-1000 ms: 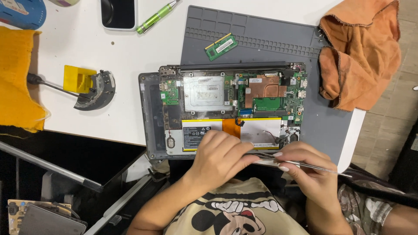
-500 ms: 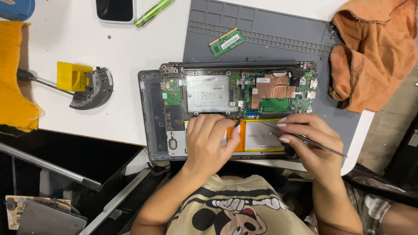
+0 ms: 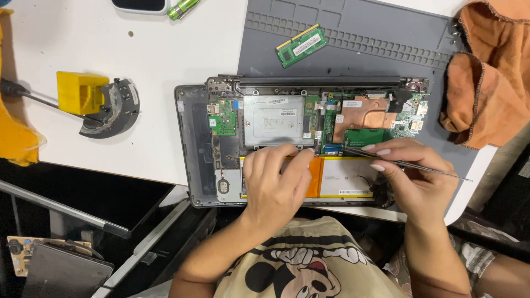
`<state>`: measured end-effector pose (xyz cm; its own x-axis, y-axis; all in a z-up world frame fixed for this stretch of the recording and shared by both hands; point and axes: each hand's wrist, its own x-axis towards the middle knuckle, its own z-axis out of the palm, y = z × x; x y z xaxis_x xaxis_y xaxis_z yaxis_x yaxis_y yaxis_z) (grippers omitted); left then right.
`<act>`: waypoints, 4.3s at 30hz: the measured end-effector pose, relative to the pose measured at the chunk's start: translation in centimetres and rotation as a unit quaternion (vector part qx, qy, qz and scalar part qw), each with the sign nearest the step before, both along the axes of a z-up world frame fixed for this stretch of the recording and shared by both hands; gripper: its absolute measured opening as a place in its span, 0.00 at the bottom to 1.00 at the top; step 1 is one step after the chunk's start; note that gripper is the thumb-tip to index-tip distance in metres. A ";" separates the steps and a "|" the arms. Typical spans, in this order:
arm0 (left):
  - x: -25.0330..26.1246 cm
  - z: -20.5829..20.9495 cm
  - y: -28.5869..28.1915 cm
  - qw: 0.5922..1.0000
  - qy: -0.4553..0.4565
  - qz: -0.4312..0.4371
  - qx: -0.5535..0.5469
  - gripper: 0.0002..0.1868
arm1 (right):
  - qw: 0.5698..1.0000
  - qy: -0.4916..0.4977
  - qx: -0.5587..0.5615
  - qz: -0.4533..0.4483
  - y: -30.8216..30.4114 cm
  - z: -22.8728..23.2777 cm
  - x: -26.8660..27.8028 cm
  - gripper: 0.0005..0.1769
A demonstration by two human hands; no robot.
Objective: The person places a motherboard into the bottom case of a disassembled laptop. They then use tweezers to connect a small blue ribbon cable to the motherboard.
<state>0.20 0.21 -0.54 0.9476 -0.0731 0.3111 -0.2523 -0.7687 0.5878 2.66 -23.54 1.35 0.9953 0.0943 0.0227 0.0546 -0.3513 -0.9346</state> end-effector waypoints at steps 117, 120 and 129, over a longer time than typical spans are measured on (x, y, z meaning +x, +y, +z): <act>0.9 -0.3 -1.6 0.992 -0.048 -0.056 0.100 0.16 | 0.998 0.034 0.050 -0.030 -0.3 -1.0 -0.4 0.06; 0.9 -0.2 -1.6 0.991 -0.052 -0.055 0.106 0.15 | 0.998 0.035 0.048 -0.034 -0.3 -1.1 -0.3 0.06; 1.1 0.1 -1.8 0.991 -0.073 -0.042 0.107 0.09 | 0.999 0.028 0.037 -0.016 -0.3 -1.0 -0.2 0.06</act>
